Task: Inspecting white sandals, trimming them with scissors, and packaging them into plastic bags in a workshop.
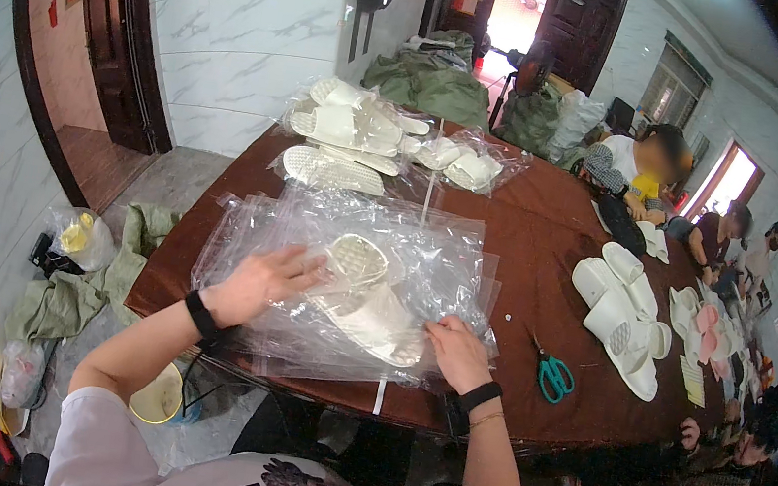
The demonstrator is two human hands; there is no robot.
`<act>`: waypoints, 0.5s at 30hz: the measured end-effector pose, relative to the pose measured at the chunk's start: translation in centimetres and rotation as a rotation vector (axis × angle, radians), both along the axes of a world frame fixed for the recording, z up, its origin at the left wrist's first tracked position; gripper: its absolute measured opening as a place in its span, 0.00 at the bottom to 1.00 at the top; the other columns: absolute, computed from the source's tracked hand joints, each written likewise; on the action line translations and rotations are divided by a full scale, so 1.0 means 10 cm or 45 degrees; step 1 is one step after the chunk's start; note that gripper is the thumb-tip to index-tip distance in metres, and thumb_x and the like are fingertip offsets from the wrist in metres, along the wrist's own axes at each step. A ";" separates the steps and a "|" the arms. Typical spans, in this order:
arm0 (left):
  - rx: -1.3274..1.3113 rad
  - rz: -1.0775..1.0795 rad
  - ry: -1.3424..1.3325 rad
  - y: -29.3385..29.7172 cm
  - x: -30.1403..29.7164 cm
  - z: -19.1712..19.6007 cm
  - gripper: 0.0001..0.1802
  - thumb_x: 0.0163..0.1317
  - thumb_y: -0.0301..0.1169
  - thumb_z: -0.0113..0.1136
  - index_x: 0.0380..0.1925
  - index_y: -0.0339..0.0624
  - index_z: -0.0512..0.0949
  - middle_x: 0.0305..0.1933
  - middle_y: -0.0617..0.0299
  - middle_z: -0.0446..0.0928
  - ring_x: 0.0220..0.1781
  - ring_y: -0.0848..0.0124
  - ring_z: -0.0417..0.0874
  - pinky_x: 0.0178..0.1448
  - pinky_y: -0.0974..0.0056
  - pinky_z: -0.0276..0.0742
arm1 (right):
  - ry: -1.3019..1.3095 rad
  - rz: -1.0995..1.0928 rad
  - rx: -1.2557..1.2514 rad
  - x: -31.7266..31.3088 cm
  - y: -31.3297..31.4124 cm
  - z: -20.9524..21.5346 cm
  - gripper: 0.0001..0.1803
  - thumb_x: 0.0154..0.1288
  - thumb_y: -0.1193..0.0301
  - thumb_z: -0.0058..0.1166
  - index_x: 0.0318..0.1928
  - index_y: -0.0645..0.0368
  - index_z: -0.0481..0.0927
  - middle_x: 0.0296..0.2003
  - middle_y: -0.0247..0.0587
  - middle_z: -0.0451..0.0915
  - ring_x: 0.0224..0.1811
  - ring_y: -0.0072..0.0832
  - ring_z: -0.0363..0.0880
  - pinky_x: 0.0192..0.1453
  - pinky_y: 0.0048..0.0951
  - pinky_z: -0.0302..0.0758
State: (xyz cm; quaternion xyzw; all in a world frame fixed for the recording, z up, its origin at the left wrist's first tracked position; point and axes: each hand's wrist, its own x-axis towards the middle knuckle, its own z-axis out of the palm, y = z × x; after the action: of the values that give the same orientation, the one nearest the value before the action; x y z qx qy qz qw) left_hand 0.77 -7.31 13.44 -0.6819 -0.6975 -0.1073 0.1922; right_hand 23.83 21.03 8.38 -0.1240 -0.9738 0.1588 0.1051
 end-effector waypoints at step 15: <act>0.698 0.721 -0.070 -1.54 -0.31 0.81 0.23 0.51 0.15 0.62 0.50 0.40 0.79 0.51 0.52 0.81 0.54 0.54 0.81 0.55 0.56 0.79 | 0.004 -0.032 0.260 -0.03 -0.08 -0.05 0.16 0.65 0.70 0.51 0.53 0.54 0.79 0.43 0.44 0.74 0.49 0.42 0.76 0.50 0.39 0.76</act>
State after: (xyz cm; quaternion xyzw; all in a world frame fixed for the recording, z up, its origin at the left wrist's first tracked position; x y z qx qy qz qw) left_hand -2.33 -22.69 21.52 -0.3828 -0.8084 -0.2506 0.3705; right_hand 23.48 20.18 7.83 -0.1246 -0.9831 0.0578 0.1206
